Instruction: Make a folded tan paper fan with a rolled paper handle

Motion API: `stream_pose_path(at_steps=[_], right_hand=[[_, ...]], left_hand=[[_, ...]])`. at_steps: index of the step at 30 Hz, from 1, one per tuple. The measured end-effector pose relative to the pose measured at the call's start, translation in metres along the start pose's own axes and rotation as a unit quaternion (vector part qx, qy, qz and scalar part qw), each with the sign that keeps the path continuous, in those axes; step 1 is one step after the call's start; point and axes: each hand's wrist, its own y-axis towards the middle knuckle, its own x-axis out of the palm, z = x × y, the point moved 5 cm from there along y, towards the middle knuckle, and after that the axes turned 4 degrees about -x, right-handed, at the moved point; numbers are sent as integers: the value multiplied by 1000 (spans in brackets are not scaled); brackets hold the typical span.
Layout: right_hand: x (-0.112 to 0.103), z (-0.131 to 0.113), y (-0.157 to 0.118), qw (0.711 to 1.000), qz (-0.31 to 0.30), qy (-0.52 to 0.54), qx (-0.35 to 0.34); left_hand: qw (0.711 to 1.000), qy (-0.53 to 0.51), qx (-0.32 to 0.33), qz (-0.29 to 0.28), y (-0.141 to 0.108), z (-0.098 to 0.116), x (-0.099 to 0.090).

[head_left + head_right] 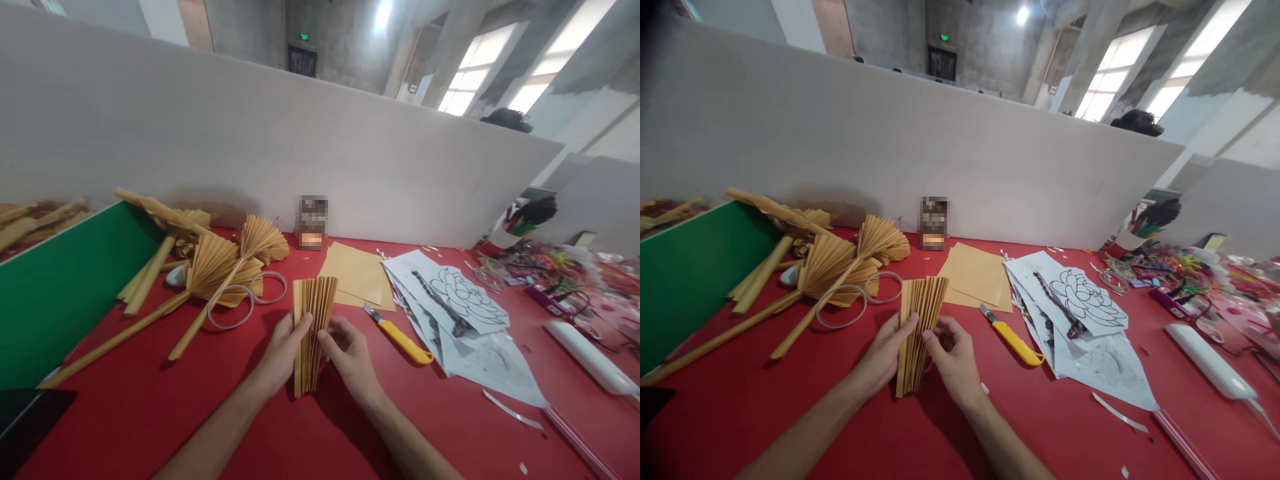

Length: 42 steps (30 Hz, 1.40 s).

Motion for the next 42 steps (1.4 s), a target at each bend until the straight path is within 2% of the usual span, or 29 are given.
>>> stream_pose_path(at_steps=[11,16,19,24,31,42], right_hand=[[4,0,-1,1000,6,-3,4],[5,3,-2,1000,16,27,0],[4,3,-3,999,24,39,10],[5,0,-3,1000,10,6,-1],[5,-2,-4,1000,-3,-17,-11],[7,-2,-3,999,-9,-32,-8]], left_hand=[[996,75,41,2,7,-8,-10],[997,59,33,37,6,-6,-13],[998,44,37,25,7,-5,-13],[995,72,54,43,8,-6,-16],[991,105,76,42,6,-4,-14],[991,113,72,25,6,-4,-10]])
